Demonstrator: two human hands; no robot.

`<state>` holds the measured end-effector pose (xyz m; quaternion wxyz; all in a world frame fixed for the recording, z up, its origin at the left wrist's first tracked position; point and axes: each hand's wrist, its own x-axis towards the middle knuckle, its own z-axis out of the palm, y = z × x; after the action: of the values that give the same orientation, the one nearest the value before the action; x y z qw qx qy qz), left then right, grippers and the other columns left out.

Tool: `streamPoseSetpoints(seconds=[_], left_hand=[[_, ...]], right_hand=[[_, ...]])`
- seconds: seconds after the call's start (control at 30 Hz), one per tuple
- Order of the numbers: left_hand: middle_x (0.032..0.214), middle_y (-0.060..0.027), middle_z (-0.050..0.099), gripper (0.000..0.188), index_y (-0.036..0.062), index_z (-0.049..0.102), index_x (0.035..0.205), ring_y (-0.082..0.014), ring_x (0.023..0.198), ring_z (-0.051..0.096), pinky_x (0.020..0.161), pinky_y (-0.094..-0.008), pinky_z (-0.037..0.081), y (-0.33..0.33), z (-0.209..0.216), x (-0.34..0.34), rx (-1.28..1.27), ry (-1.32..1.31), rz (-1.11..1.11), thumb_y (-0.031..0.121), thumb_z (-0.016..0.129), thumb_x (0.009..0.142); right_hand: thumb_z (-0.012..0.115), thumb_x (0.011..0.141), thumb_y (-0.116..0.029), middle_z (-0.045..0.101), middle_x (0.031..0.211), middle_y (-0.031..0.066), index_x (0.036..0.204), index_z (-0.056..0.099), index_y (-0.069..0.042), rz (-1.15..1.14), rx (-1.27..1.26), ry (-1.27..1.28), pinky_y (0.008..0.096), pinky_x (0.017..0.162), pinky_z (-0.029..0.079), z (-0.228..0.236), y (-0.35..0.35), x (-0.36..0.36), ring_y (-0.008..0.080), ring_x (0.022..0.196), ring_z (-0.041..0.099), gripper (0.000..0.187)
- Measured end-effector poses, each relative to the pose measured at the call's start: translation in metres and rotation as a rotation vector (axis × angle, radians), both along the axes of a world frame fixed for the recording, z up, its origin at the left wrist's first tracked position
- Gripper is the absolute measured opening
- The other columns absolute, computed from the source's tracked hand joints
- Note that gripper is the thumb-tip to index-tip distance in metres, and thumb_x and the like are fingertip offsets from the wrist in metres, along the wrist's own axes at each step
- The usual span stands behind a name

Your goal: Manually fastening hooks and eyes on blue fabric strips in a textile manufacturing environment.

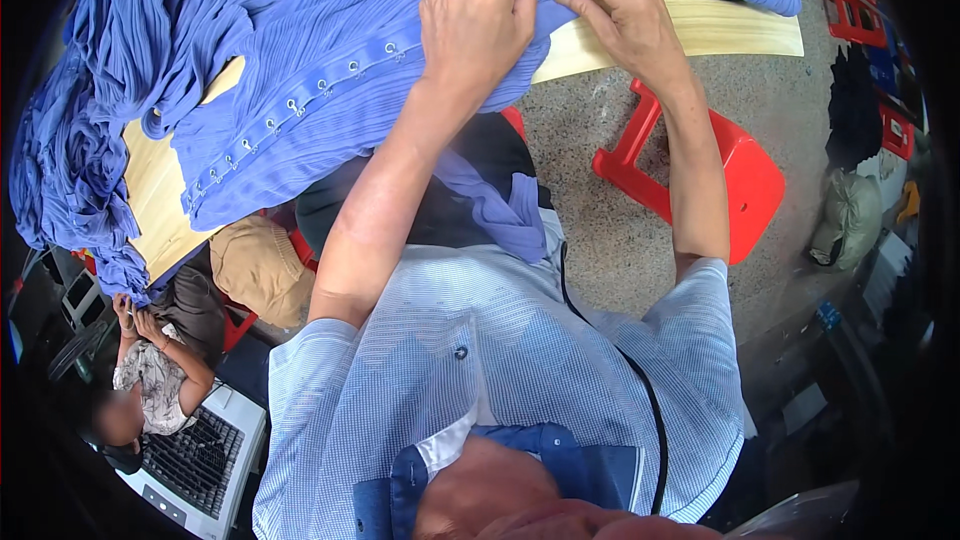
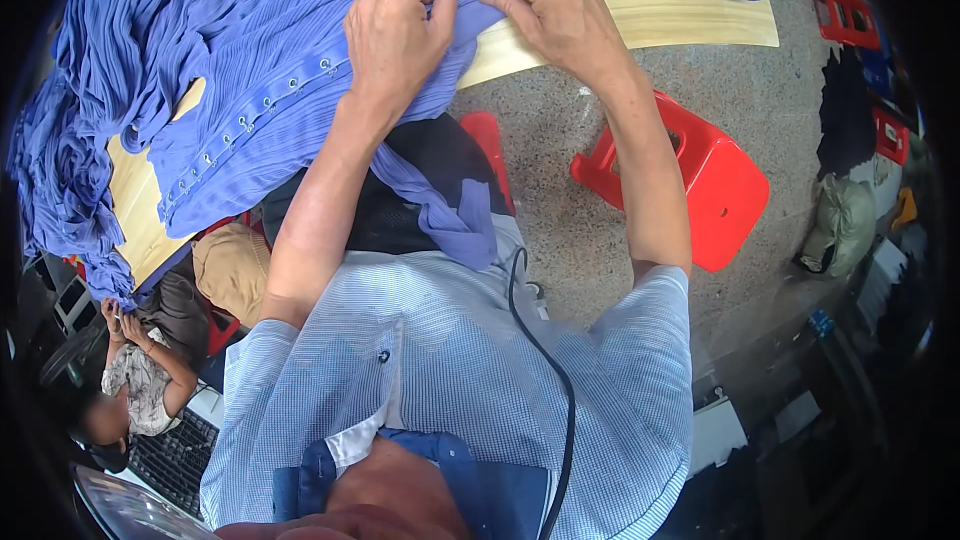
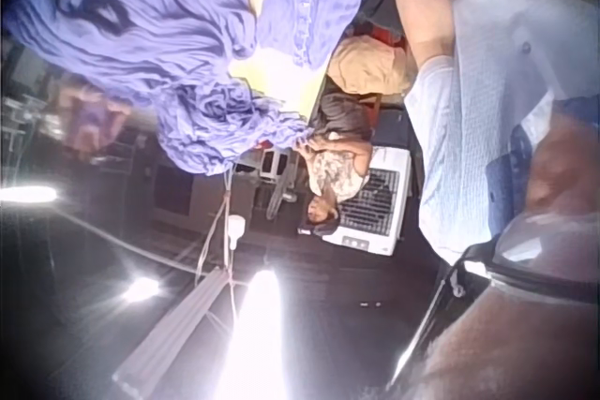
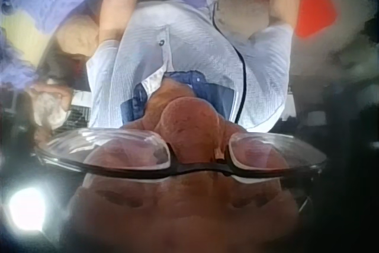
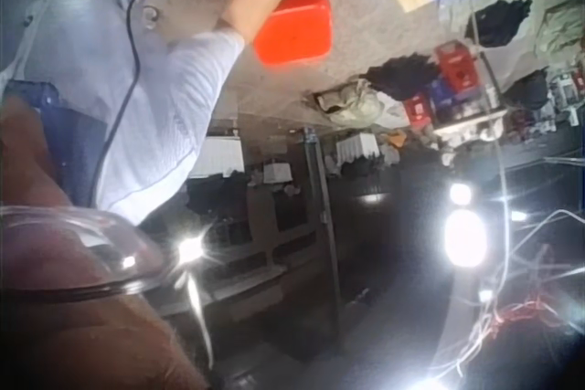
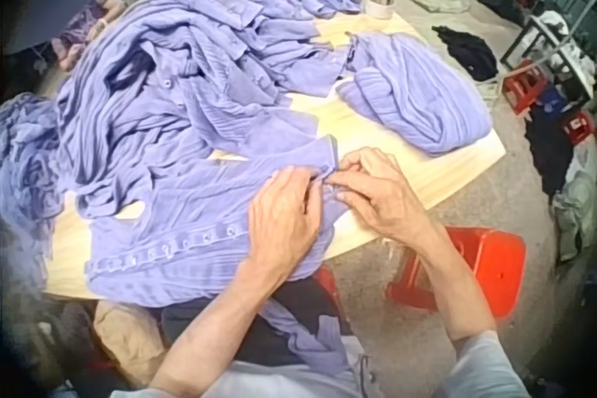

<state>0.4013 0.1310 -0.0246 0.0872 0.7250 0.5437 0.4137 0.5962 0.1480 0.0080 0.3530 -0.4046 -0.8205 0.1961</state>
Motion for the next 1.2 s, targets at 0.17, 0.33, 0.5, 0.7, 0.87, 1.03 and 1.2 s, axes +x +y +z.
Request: streamPoseSetpoints(seconds=[0.17, 0.33, 0.5, 0.7, 0.87, 1.03, 1.2], left_hand=[[0.094, -0.0112, 0.073, 0.009, 0.0076, 0.077, 0.106, -0.0338, 0.083, 0.070, 0.074, -0.0446, 0.056, -0.003, 0.005, -0.002, -0.079, -0.056, -0.014, 0.011, 0.078, 0.097], [0.091, -0.0172, 0.070, 0.008, 0.0027, 0.071, 0.100, -0.0414, 0.084, 0.069, 0.076, -0.0496, 0.055, -0.004, 0.012, -0.003, -0.048, -0.105, -0.036, 0.009, 0.075, 0.099], [0.090, -0.0169, 0.069, 0.007, 0.0031, 0.071, 0.099, -0.0419, 0.084, 0.068, 0.074, -0.0504, 0.053, -0.003, 0.013, -0.005, -0.110, -0.144, -0.072, 0.009, 0.075, 0.099], [0.093, -0.0168, 0.069, 0.006, 0.0032, 0.072, 0.099, -0.0436, 0.086, 0.068, 0.076, -0.0513, 0.054, 0.007, -0.009, -0.007, 0.236, -0.197, -0.150, 0.008, 0.076, 0.098], [0.095, -0.0169, 0.069, 0.005, 0.0038, 0.072, 0.101, -0.0437, 0.088, 0.069, 0.079, -0.0513, 0.056, 0.007, -0.017, -0.007, 0.281, -0.096, -0.112, 0.008, 0.075, 0.099], [0.097, -0.0160, 0.067, 0.004, 0.0055, 0.071, 0.103, -0.0423, 0.091, 0.070, 0.081, -0.0515, 0.057, -0.005, 0.004, -0.005, 0.052, -0.090, -0.086, 0.007, 0.073, 0.099], [0.096, -0.0156, 0.064, 0.001, 0.0065, 0.068, 0.100, -0.0414, 0.091, 0.069, 0.081, -0.0511, 0.058, -0.007, 0.001, -0.005, 0.026, -0.005, -0.081, 0.006, 0.069, 0.099]], right_hand=[[0.083, 0.086, -0.008, 0.070, 0.105, 0.0091, 0.106, 0.077, -0.004, 0.037, 0.256, -0.165, 0.0466, 0.096, 0.051, -0.006, 0.001, -0.003, 0.0294, 0.099, 0.068, 0.021], [0.079, 0.088, -0.010, 0.068, 0.099, 0.0088, 0.102, 0.075, -0.005, 0.012, 0.455, -0.246, 0.0459, 0.092, 0.052, -0.008, 0.003, -0.006, 0.0285, 0.093, 0.066, 0.016], [0.077, 0.090, -0.011, 0.065, 0.092, 0.0100, 0.096, 0.069, -0.005, -0.004, 0.495, -0.243, 0.0469, 0.091, 0.052, -0.007, 0.007, -0.007, 0.0308, 0.090, 0.065, 0.011], [0.079, 0.090, -0.013, 0.062, 0.090, 0.0109, 0.094, 0.066, -0.005, 0.030, 0.460, -0.289, 0.0482, 0.091, 0.052, 0.002, 0.012, -0.009, 0.0329, 0.091, 0.064, 0.015], [0.080, 0.090, -0.011, 0.062, 0.089, 0.0105, 0.094, 0.067, -0.005, 0.054, 0.467, -0.306, 0.0485, 0.093, 0.054, 0.008, 0.014, -0.010, 0.0328, 0.088, 0.064, 0.015], [0.080, 0.088, -0.009, 0.064, 0.089, 0.0100, 0.094, 0.069, -0.005, 0.079, 0.528, -0.323, 0.0487, 0.095, 0.057, 0.012, 0.016, -0.009, 0.0316, 0.085, 0.065, 0.013], [0.081, 0.084, -0.008, 0.064, 0.089, 0.0096, 0.094, 0.070, -0.004, 0.131, 0.565, -0.348, 0.0465, 0.092, 0.058, 0.016, 0.022, -0.006, 0.0305, 0.086, 0.066, 0.015]])
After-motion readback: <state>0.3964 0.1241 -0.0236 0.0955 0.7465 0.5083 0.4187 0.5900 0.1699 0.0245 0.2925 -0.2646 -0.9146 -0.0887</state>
